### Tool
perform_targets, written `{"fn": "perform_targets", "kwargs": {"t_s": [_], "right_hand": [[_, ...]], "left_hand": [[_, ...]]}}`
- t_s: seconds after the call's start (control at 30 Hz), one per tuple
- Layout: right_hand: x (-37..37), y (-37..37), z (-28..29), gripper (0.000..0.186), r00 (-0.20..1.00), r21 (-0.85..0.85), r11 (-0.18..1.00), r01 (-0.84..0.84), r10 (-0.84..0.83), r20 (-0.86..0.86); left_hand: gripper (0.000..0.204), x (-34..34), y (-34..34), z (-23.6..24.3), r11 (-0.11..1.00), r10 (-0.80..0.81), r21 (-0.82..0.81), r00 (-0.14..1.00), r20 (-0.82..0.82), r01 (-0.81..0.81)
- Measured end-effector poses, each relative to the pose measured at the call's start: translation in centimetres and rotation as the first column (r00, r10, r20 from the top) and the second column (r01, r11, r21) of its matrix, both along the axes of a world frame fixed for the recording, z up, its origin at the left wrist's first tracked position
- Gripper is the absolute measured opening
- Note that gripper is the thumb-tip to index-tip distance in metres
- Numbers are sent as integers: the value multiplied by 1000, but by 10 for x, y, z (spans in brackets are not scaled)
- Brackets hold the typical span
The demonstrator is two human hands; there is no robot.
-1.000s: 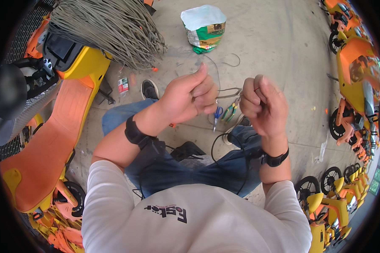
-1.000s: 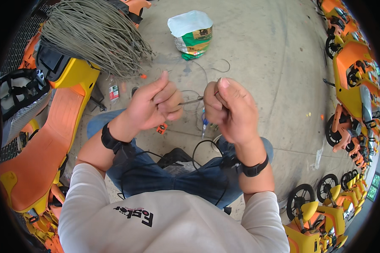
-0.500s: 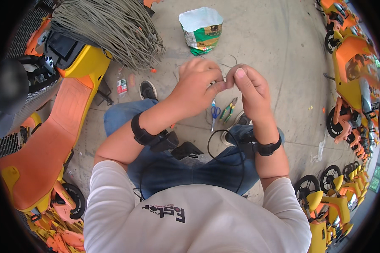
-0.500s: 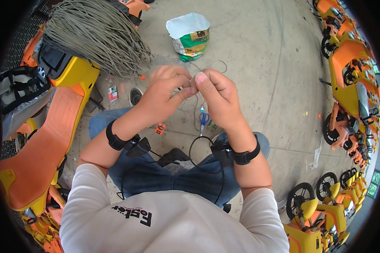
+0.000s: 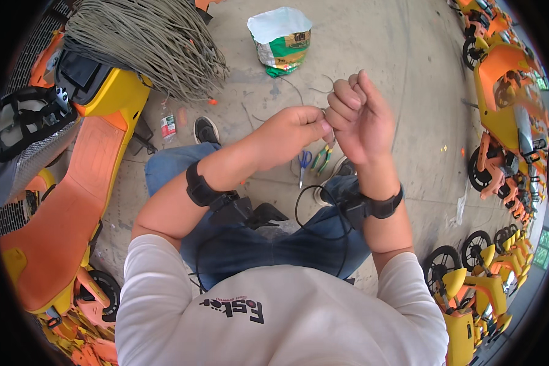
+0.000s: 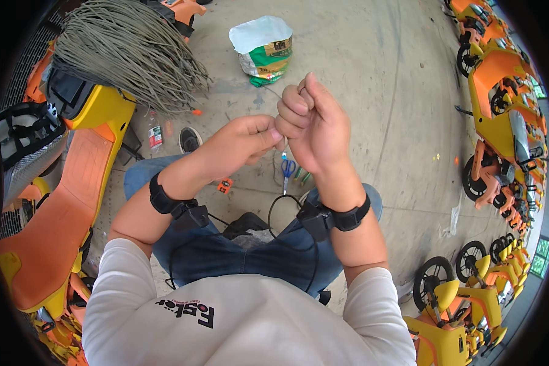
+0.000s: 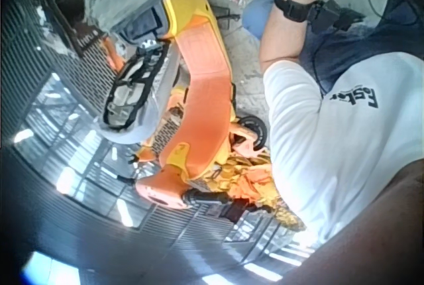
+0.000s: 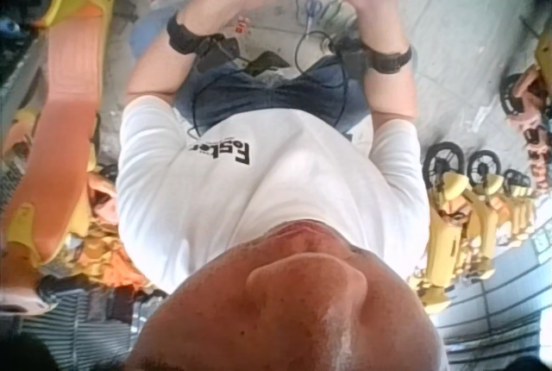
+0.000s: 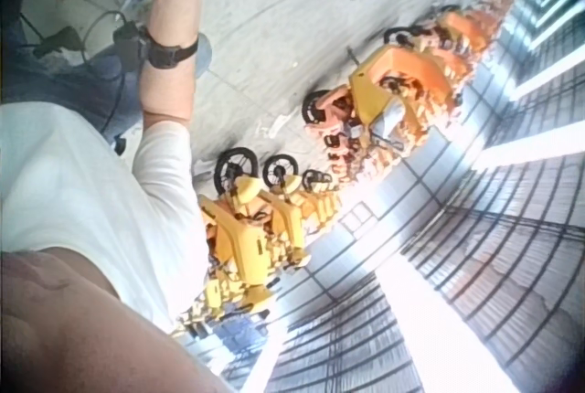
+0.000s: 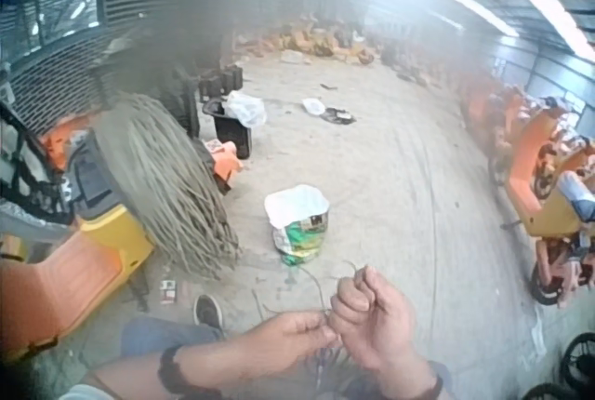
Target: The person strips wire insulation using scissors and pliers, then twists the exposed metal strands of different wires together by hand.
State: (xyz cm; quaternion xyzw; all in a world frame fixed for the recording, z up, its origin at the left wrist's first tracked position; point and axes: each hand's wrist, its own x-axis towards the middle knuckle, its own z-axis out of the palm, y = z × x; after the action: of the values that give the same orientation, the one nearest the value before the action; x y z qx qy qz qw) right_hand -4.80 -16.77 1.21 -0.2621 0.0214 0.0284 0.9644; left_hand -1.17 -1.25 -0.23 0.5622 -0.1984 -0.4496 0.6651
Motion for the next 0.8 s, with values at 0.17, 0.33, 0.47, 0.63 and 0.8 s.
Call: {"fn": "perform_targets", "kwargs": {"t_s": [0.17, 0.33, 0.47, 0.63, 0.8], "right_hand": [[-36, -1, 33, 36, 977, 25, 999, -44, 48, -209], [-54, -6, 39, 35, 968, 72, 995, -69, 84, -238], [-55, -18, 39, 36, 972, 58, 996, -62, 74, -222], [-48, -21, 20, 30, 971, -111, 987, -112, 85, -225], [-45, -7, 13, 23, 982, -675, 730, -110, -25, -187]], "left_hand": [[27, -22, 10, 20, 992, -129, 13, 992, -4, 129], [23, -32, 15, 23, 974, -223, -56, 967, -126, 218], [24, -30, 22, 17, 978, -209, -92, 934, -290, 190], [25, -24, 14, 10, 983, -175, -72, 982, -73, 170], [27, -19, 13, -6, 994, -99, 59, 964, 248, 87]]}}
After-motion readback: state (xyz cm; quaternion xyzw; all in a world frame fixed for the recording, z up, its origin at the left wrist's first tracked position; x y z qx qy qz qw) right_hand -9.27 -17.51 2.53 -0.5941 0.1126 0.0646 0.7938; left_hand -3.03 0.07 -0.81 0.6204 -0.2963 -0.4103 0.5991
